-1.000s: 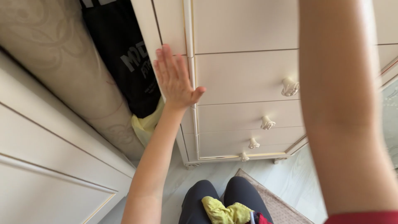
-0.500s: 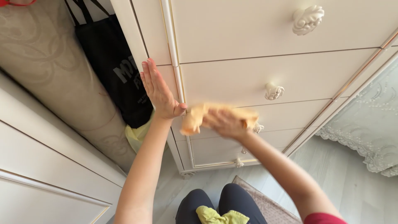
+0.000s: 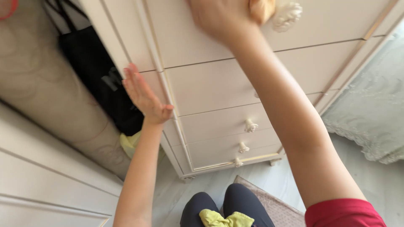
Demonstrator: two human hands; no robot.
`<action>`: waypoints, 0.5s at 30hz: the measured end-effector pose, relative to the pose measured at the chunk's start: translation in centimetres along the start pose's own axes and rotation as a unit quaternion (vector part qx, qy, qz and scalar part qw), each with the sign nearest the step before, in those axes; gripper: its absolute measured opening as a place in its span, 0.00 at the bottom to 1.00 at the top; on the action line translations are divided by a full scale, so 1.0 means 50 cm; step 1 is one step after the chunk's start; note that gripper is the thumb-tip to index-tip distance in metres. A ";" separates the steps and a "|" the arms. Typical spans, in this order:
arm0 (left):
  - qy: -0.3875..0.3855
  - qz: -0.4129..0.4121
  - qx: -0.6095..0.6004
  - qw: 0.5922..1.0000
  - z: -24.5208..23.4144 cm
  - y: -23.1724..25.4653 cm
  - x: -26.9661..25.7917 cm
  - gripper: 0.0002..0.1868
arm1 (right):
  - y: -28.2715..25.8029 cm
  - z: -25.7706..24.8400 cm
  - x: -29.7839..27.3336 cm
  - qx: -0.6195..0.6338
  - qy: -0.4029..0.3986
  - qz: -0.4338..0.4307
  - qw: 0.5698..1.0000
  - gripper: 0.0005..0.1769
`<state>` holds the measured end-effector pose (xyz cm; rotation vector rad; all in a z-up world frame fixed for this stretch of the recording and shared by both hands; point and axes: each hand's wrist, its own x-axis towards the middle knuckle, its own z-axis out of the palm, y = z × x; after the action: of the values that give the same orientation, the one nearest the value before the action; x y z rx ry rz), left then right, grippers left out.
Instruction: Cleaning a mirrored wardrobe and a dresser with cloths in a bedroom.
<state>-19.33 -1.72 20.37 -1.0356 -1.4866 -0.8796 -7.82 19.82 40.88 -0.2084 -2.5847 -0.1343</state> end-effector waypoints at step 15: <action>-0.031 0.141 0.151 0.978 0.058 0.037 0.082 0.52 | 0.557 0.253 -0.312 -0.136 0.355 -0.122 0.917 0.22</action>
<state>-18.83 2.20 23.96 -1.0206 -1.4275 -0.4089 3.78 47.05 23.43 0.0637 -1.8444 -0.5557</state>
